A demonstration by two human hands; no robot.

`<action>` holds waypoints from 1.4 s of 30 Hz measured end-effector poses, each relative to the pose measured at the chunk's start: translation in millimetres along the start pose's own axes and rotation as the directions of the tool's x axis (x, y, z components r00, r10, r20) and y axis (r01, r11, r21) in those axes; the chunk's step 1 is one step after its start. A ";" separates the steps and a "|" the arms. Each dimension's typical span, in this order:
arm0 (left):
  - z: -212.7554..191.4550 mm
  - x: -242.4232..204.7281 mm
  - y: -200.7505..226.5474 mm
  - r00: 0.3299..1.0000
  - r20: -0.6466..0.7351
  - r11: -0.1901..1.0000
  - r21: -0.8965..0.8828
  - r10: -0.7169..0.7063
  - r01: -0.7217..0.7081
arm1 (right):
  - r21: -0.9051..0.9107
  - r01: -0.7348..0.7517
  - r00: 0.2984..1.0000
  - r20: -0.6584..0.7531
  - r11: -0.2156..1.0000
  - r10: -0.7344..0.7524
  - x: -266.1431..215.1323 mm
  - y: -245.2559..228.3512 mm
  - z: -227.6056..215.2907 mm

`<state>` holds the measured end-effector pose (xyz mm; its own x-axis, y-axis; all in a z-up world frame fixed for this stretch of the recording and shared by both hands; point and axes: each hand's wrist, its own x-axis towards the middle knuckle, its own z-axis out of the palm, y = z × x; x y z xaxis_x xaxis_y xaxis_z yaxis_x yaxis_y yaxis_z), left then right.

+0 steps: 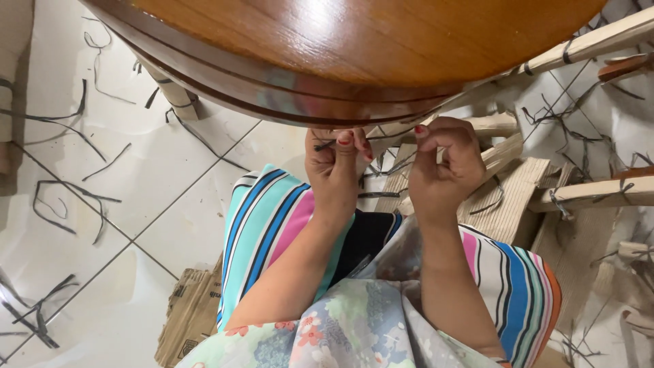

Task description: Wrap furniture legs with cardboard and secure them with plastic ties

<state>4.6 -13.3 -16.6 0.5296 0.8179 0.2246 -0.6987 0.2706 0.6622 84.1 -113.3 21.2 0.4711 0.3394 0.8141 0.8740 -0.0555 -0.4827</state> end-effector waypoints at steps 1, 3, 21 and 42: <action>-1.7 1.0 -0.6 1.000 0.018 1.000 0.026 -0.004 0.003 | 0.019 -0.016 1.000 -0.015 1.000 0.016 -0.4 2.8 2.9; -6.2 1.9 -2.0 0.999 0.036 0.999 0.050 -0.006 0.004 | 0.039 -0.029 0.999 -0.030 0.999 0.030 -0.1 5.4 7.0; 4.6 -4.1 3.4 0.993 0.104 0.969 0.233 0.059 -0.082 | 0.156 -0.247 0.966 -0.040 0.956 0.256 -2.3 -7.3 5.6; -16.3 17.1 15.9 0.822 0.514 0.611 0.577 0.244 -0.542 | -0.009 -0.065 0.997 0.052 0.998 0.065 0.8 -52.8 -5.1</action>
<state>-5.3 13.3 -13.9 0.5125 0.4776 0.7136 -0.4363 -0.5709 0.6955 38.9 -114.9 49.0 0.5206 0.3830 0.7631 0.8425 -0.0857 -0.5318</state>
